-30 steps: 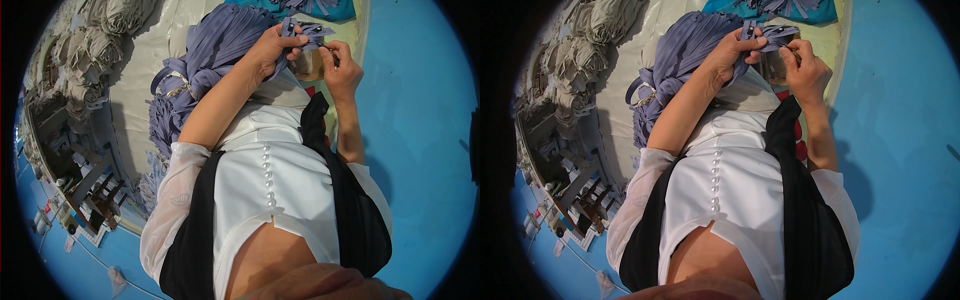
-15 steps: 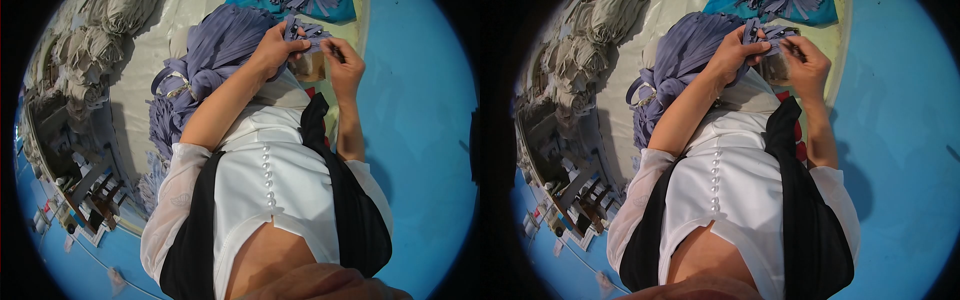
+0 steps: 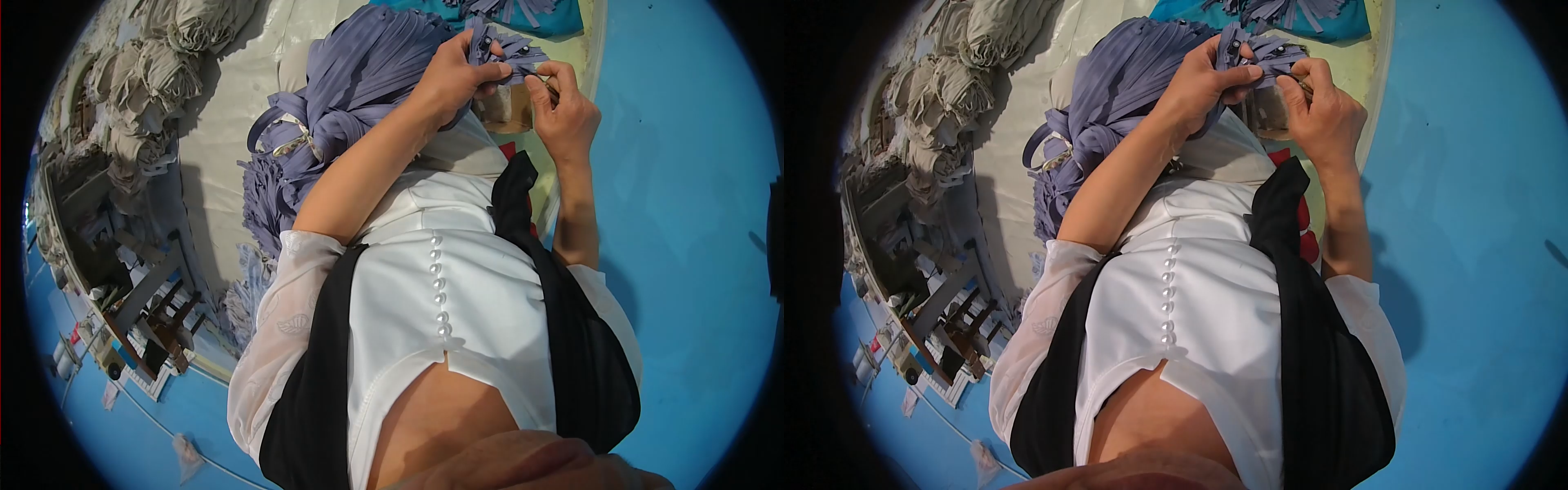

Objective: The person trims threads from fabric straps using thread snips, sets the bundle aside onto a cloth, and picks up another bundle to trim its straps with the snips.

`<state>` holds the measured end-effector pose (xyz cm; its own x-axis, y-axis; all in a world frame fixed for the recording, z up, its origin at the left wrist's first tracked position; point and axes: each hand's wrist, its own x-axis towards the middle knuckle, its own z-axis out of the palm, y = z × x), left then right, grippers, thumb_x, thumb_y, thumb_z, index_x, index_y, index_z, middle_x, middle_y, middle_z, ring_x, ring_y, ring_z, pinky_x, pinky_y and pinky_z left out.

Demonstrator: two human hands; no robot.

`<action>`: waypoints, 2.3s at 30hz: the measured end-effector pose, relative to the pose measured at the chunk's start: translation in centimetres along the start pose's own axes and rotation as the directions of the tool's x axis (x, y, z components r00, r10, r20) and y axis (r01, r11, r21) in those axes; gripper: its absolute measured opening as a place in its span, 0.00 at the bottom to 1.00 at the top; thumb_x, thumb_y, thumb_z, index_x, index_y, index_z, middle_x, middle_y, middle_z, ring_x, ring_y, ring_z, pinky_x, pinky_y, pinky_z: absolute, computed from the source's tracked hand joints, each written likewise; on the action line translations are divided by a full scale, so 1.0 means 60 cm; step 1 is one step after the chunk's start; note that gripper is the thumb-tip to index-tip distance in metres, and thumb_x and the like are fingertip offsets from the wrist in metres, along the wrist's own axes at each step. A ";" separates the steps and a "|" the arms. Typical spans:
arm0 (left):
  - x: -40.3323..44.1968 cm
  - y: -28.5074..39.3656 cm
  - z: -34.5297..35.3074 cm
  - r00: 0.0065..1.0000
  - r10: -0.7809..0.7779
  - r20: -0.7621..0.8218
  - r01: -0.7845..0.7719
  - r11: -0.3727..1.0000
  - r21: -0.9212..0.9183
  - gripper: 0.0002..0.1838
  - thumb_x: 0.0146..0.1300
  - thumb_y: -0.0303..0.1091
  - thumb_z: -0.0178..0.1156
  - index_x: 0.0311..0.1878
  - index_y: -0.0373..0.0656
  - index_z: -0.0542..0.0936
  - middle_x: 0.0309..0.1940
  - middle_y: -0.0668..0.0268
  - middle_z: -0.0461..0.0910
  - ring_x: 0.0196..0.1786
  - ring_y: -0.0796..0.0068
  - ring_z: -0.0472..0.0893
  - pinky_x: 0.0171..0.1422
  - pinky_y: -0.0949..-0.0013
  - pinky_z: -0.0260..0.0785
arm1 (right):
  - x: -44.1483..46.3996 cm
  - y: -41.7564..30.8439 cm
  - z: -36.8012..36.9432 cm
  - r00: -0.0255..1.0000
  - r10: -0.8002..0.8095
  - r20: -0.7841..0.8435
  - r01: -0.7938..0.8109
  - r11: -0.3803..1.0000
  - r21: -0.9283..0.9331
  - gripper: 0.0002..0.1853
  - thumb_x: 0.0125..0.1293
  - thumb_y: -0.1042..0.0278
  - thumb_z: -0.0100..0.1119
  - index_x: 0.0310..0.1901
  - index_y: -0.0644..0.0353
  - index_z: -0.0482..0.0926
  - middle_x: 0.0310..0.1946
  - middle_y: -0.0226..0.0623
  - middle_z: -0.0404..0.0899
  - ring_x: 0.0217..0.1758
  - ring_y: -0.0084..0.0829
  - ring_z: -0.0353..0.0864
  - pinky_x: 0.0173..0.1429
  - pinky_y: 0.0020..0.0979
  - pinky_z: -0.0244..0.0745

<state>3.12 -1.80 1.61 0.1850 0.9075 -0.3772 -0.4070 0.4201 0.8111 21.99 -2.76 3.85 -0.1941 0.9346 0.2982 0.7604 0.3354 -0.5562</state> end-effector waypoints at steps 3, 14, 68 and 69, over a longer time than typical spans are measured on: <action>-0.003 0.004 0.002 1.000 0.000 0.009 0.000 1.000 0.014 0.16 0.58 0.24 0.73 0.45 0.46 0.77 0.31 0.72 0.79 0.27 0.84 0.75 0.30 0.79 0.64 | -0.002 0.016 0.004 0.996 0.090 0.009 -0.089 0.965 0.247 0.11 0.70 0.59 0.66 0.41 0.56 0.79 0.24 0.26 0.82 0.25 0.22 0.79 0.31 0.26 0.71; -0.004 0.005 -0.002 0.983 0.023 0.180 -0.025 1.000 0.010 0.18 0.61 0.25 0.67 0.54 0.45 0.78 0.35 0.74 0.77 0.27 0.87 0.69 0.29 0.80 0.58 | 0.051 0.005 -0.008 0.942 0.325 0.084 -0.291 0.665 0.688 0.09 0.72 0.67 0.65 0.44 0.66 0.82 0.33 0.25 0.81 0.35 0.11 0.73 0.39 0.17 0.68; -0.018 -0.016 0.015 0.926 0.145 0.349 -0.222 0.956 0.193 0.37 0.54 0.14 0.58 0.71 0.36 0.66 0.57 0.64 0.77 0.59 0.77 0.77 0.67 0.71 0.69 | 0.052 0.037 -0.023 0.991 0.013 -0.136 0.029 0.953 0.302 0.12 0.72 0.57 0.63 0.47 0.56 0.79 0.24 0.28 0.80 0.25 0.25 0.79 0.32 0.27 0.72; -0.018 -0.017 0.015 0.927 0.143 0.346 -0.220 0.956 0.194 0.37 0.54 0.14 0.58 0.71 0.37 0.66 0.57 0.65 0.77 0.59 0.78 0.77 0.67 0.71 0.69 | 0.046 0.033 -0.025 0.992 -0.018 -0.125 0.047 0.973 0.227 0.13 0.71 0.55 0.63 0.47 0.55 0.79 0.24 0.29 0.81 0.25 0.27 0.81 0.31 0.29 0.73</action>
<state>4.15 -3.23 1.59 0.4228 0.9028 -0.0792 -0.2560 0.2028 0.9452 23.88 0.33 4.78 -0.1286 0.9060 0.4032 0.5903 0.3967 -0.7030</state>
